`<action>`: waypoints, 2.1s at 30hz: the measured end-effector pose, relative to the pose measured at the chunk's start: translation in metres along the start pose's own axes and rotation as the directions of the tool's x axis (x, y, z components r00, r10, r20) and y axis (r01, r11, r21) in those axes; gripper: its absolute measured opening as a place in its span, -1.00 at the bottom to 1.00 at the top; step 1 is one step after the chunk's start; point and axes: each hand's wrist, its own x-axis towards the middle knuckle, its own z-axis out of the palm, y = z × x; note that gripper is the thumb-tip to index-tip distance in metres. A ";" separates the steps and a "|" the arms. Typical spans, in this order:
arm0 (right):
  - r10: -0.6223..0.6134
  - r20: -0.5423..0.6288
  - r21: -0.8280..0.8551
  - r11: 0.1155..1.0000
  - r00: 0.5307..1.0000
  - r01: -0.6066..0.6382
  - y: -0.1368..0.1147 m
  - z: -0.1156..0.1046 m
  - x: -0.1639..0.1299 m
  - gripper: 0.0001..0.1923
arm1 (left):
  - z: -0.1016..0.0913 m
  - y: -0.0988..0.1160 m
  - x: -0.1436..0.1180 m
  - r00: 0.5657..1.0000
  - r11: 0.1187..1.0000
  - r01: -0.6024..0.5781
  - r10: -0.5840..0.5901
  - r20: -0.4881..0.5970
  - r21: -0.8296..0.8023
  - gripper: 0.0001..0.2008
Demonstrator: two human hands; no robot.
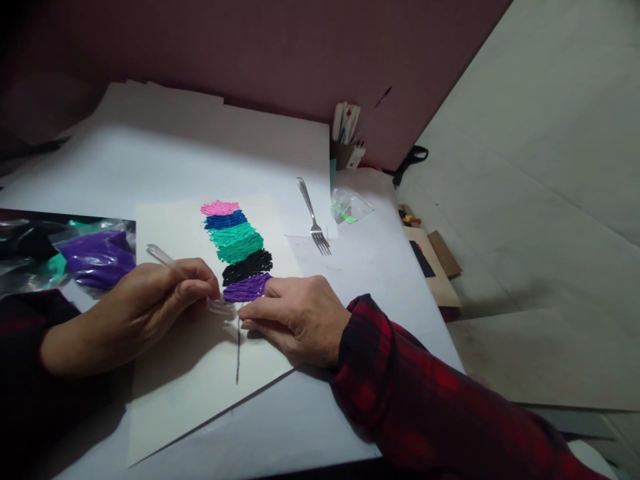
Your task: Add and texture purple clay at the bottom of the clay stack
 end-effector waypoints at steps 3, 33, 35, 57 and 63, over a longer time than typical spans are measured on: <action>0.010 0.013 0.001 1.000 1.000 -0.010 -0.001 0.000 0.000 -0.77 | -0.001 -0.001 0.000 0.999 0.999 0.035 -0.036 0.016 0.040 -0.66; 0.023 0.009 0.025 0.999 1.000 -0.024 0.000 0.001 0.000 -0.77 | 0.004 0.004 -0.002 0.986 0.991 -0.012 0.033 -0.161 0.130 -0.72; 0.023 0.004 0.027 0.999 1.000 -0.024 0.001 0.001 0.000 -0.77 | 0.004 0.004 -0.001 0.986 0.990 -0.006 0.029 -0.164 0.139 -0.71; 0.027 0.013 0.016 1.000 1.000 -0.027 0.001 0.000 -0.001 -0.77 | 0.004 0.001 -0.002 0.999 0.955 -0.036 0.041 -0.010 0.295 -0.70; 0.033 0.025 0.019 0.999 0.999 -0.034 0.001 0.000 -0.001 -0.76 | 0.000 0.004 0.000 0.998 0.946 -0.057 0.052 0.025 0.320 -0.72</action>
